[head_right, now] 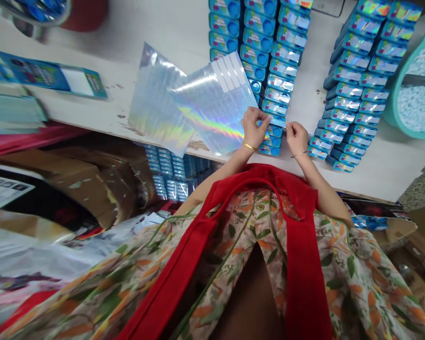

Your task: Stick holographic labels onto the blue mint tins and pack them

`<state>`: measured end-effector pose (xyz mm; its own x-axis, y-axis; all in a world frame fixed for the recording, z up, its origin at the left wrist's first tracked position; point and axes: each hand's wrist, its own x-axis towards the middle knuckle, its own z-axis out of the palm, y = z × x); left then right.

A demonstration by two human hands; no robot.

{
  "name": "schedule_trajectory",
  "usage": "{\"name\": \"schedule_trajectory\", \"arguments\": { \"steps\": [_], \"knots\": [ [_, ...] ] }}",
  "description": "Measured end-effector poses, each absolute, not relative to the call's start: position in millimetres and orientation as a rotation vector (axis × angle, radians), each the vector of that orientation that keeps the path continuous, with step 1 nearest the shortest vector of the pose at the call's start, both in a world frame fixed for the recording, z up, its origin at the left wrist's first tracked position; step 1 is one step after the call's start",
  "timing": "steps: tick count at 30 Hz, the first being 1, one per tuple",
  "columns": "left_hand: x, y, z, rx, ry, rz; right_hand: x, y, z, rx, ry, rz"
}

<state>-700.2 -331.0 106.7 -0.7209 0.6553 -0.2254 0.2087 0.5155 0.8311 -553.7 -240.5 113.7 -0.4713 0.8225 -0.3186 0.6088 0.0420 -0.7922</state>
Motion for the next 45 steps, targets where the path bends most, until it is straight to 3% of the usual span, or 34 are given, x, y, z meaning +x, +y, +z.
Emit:
{"name": "schedule_trajectory", "arguments": {
  "steps": [6,17,23,28,32,35,40,45],
  "knots": [
    [-696.7,-326.3,103.0,0.775,2.296,1.002,-551.8,-239.6,93.5,-1.461,-2.181,1.313],
    [-702.1,-321.8,104.8,0.649,2.360,0.906,-549.8,-252.3,32.3,-1.559,-2.034,1.511],
    [-732.2,-326.7,123.4,0.826,2.269,0.967,-570.7,-218.9,77.7,-1.411,-2.067,1.180],
    [-844.6,-343.4,114.5,0.815,2.415,1.088,-655.3,-207.2,122.1,-0.952,-2.437,1.317],
    [-902.9,-338.7,101.8,0.778,2.513,0.660,-736.5,-222.0,114.2,-0.720,-2.850,1.286],
    [-906.7,-329.9,101.3,0.950,2.525,0.396,-766.4,-229.1,107.6,-0.684,-3.109,1.088],
    [-903.2,-330.5,90.4,0.947,2.491,0.745,-771.4,-227.4,117.0,-0.678,-3.291,0.896],
    [-882.4,-354.6,97.3,1.014,2.455,0.709,-772.6,-227.6,124.8,-0.711,-3.297,0.937]
  ]
}}
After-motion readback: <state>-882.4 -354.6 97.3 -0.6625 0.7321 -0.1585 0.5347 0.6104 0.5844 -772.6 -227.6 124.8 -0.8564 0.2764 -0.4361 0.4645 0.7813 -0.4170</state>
